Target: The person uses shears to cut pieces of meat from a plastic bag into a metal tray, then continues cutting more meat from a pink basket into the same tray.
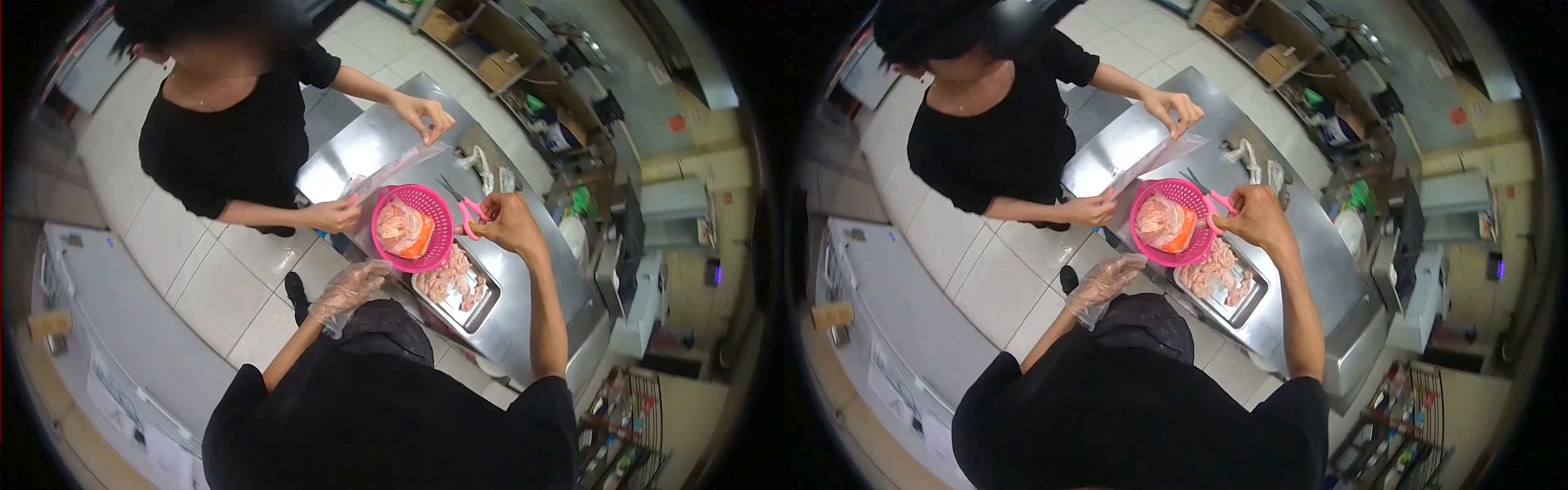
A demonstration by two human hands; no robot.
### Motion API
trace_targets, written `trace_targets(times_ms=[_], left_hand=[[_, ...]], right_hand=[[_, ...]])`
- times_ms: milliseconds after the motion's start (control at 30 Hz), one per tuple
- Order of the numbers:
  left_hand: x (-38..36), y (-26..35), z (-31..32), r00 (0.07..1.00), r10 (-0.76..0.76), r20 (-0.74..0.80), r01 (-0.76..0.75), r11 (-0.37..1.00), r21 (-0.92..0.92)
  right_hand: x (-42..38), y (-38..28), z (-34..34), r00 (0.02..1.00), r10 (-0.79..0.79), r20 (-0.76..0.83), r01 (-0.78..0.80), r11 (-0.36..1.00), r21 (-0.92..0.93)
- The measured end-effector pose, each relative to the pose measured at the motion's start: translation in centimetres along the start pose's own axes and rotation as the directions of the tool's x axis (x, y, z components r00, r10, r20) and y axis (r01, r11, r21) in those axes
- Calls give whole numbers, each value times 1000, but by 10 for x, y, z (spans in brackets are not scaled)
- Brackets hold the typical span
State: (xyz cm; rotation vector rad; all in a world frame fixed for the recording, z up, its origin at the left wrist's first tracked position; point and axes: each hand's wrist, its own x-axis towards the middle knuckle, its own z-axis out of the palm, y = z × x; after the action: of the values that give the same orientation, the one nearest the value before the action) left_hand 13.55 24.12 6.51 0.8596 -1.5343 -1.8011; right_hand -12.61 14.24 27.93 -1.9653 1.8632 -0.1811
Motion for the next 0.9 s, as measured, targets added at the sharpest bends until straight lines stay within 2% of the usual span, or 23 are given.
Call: trace_targets(times_ms=[33,100,200,267,333,400,500,600,700,900], left_hand=[[2,3,-13,997,54,50,-57,997,53],[0,7,-39,981,140,132,-155,982,106],[-14,-9,-61,975,188,118,-185,982,-37],[-24,-40,-66,990,51,128,12,893,-449],[-31,-40,-82,988,-1,154,73,884,-461],[-41,-38,-100,987,30,158,-16,996,-87],[-50,-49,-111,992,83,92,-76,994,-73],[-57,-47,-119,990,-66,126,84,986,-145],[-61,-66,-120,991,-1,132,26,983,-183],[-61,-77,-127,977,-12,211,-2,998,66]], right_hand=[[3,-17,-2,998,51,36,-48,995,-83],[15,-36,-2,986,142,86,-134,986,-98],[31,-55,-3,947,297,124,-285,953,-108],[42,-75,-8,925,362,116,-345,928,-141],[50,-82,-12,909,386,156,-357,916,-183],[56,-92,-14,896,392,208,-359,916,-179],[61,-115,-15,869,448,212,-408,889,-206],[70,-122,-16,841,498,211,-445,859,-253],[77,-114,-12,828,521,209,-456,841,-291],[87,-110,-8,844,497,201,-456,862,-220]])
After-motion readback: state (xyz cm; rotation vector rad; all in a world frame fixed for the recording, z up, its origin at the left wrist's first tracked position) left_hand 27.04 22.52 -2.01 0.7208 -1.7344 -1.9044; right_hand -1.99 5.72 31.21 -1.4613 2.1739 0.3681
